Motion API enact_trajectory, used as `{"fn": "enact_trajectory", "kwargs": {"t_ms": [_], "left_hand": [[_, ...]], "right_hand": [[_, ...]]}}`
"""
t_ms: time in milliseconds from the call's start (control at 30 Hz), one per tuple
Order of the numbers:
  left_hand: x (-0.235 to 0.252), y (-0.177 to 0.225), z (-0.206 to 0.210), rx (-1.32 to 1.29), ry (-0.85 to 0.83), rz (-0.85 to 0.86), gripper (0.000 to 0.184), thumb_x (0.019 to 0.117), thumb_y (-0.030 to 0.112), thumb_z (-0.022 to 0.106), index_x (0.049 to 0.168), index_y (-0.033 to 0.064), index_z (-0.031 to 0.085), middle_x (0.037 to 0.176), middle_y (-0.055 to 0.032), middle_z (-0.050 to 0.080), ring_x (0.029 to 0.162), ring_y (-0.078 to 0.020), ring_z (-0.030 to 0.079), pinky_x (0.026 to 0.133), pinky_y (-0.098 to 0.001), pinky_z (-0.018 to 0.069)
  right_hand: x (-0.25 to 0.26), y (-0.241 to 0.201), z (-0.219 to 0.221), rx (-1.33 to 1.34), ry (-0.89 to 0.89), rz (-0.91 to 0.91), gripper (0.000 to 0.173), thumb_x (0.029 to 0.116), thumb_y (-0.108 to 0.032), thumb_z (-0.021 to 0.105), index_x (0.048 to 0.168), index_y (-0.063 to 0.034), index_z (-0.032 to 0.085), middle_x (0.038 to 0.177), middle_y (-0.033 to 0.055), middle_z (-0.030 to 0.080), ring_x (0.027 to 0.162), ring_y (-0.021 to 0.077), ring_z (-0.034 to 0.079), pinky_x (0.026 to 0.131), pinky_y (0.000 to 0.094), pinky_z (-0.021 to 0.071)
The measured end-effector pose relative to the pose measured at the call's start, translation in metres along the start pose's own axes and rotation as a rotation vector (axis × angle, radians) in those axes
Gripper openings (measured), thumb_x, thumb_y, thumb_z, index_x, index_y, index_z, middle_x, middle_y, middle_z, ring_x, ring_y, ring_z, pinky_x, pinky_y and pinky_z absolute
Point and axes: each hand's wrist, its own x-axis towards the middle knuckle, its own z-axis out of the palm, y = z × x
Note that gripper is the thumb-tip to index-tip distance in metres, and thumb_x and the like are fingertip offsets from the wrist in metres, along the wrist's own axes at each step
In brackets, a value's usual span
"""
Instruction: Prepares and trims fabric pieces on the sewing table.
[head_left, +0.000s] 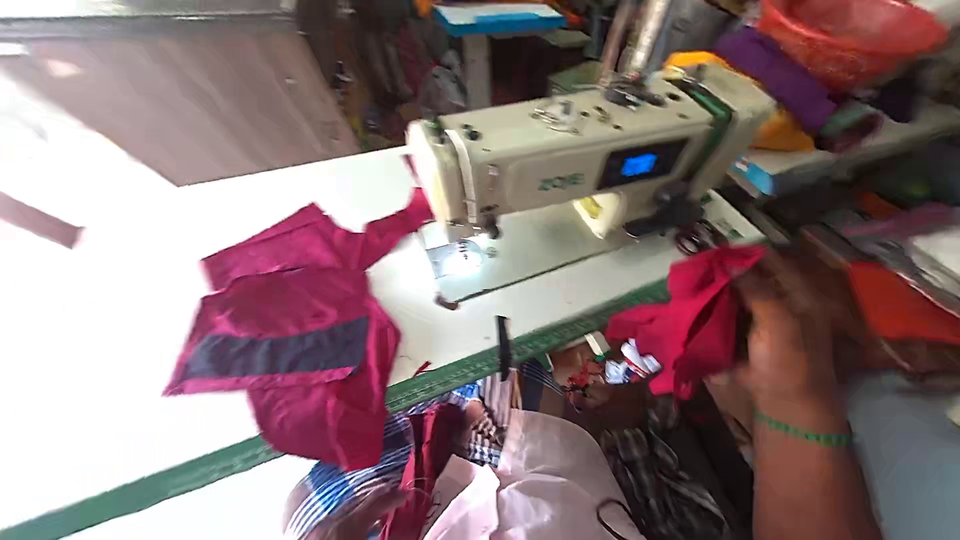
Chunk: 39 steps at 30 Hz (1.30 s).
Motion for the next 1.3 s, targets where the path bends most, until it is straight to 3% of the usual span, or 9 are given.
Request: {"fn": "enact_trajectory", "kwargs": {"t_ms": [100, 233, 433, 633, 767, 833, 933, 1033, 1300], "left_hand": [[0.027, 0.029, -0.006, -0.319, 0.286, 0.331, 0.044, 0.0985, 0.029, 0.067, 0.132, 0.0013, 0.063, 0.126, -0.0116, 0.071, 0.115, -0.0177, 0.069, 0.100, -0.0407, 0.0568], [0.059, 0.066, 0.005, -0.409, 0.445, 0.430, 0.066, 0.0872, 0.035, 0.081, 0.139, 0.0022, 0.057, 0.129, -0.0135, 0.067, 0.117, -0.0190, 0.066, 0.100, -0.0418, 0.0560], [0.073, 0.061, 0.001, -0.287, 0.515, 0.457, 0.020, 0.0927, 0.011, 0.070, 0.110, 0.0003, 0.072, 0.099, -0.0131, 0.074, 0.090, -0.0186, 0.072, 0.082, -0.0366, 0.0597], [0.072, 0.046, -0.018, -0.386, 0.548, 0.338, 0.021, 0.1029, 0.021, 0.059, 0.109, 0.0048, 0.071, 0.082, -0.0027, 0.070, 0.068, -0.0046, 0.063, 0.063, -0.0235, 0.0542], [0.078, 0.047, -0.022, -0.401, 0.569, 0.316, 0.024, 0.1049, 0.027, 0.057, 0.109, 0.0074, 0.071, 0.080, 0.0021, 0.069, 0.066, 0.0003, 0.061, 0.061, -0.0182, 0.0527], [0.082, 0.051, -0.020, -0.393, 0.562, 0.353, 0.024, 0.1052, 0.026, 0.057, 0.109, 0.0068, 0.070, 0.079, 0.0020, 0.069, 0.065, 0.0008, 0.061, 0.060, -0.0171, 0.0519], [0.085, 0.054, -0.020, -0.393, 0.547, 0.391, 0.026, 0.1061, 0.027, 0.056, 0.109, 0.0059, 0.070, 0.080, 0.0017, 0.069, 0.066, 0.0010, 0.061, 0.061, -0.0166, 0.0520], [0.079, 0.054, -0.035, -0.396, 0.583, 0.362, 0.025, 0.1059, 0.029, 0.055, 0.109, 0.0101, 0.070, 0.081, 0.0049, 0.069, 0.067, 0.0024, 0.062, 0.061, -0.0158, 0.0528], [0.051, 0.037, -0.074, -0.359, 0.783, 0.208, 0.019, 0.1007, 0.037, 0.059, 0.101, 0.0235, 0.073, 0.075, 0.0107, 0.069, 0.061, 0.0008, 0.063, 0.053, -0.0142, 0.0524]], "right_hand": [[-0.030, 0.012, 0.078, 0.176, -0.435, 0.041, 0.016, 0.1036, -0.022, 0.053, 0.111, -0.0208, 0.066, 0.080, -0.0084, 0.068, 0.069, 0.0003, 0.065, 0.061, 0.0203, 0.0575], [-0.045, 0.001, 0.127, 0.459, -0.827, -0.015, 0.016, 0.1061, -0.032, 0.054, 0.113, -0.0229, 0.065, 0.095, -0.0144, 0.068, 0.084, -0.0080, 0.063, 0.074, 0.0121, 0.0541], [-0.013, -0.010, 0.110, 0.498, -0.692, 0.010, 0.018, 0.1031, -0.035, 0.057, 0.115, -0.0279, 0.069, 0.094, -0.0149, 0.070, 0.085, -0.0061, 0.066, 0.076, 0.0146, 0.0559], [-0.002, 0.030, 0.107, 0.610, -0.303, 0.373, 0.026, 0.1048, -0.015, 0.044, 0.110, -0.0116, 0.069, 0.094, 0.0019, 0.074, 0.083, 0.0071, 0.071, 0.074, 0.0249, 0.0616], [-0.009, 0.058, 0.110, 0.695, -0.402, 0.634, 0.057, 0.1085, -0.052, 0.028, 0.130, -0.0110, 0.061, 0.112, 0.0067, 0.073, 0.101, 0.0141, 0.071, 0.085, 0.0344, 0.0609], [-0.025, 0.067, 0.116, 0.697, -0.514, 0.711, 0.064, 0.1029, -0.061, 0.041, 0.141, -0.0123, 0.055, 0.119, 0.0058, 0.072, 0.108, 0.0163, 0.070, 0.090, 0.0385, 0.0598], [-0.052, 0.068, 0.127, 0.490, -0.582, 0.738, 0.054, 0.0931, -0.023, 0.073, 0.136, -0.0018, 0.048, 0.111, 0.0082, 0.073, 0.099, 0.0183, 0.073, 0.085, 0.0377, 0.0638], [-0.047, 0.045, 0.128, 0.271, -0.557, 0.722, 0.033, 0.0914, -0.002, 0.071, 0.122, 0.0006, 0.059, 0.104, 0.0053, 0.073, 0.095, 0.0110, 0.072, 0.084, 0.0280, 0.0619], [0.004, 0.051, 0.114, 0.166, -0.673, 0.419, 0.012, 0.0984, -0.010, 0.065, 0.109, -0.0093, 0.070, 0.079, 0.0014, 0.071, 0.065, 0.0062, 0.064, 0.059, 0.0205, 0.0538]]}}
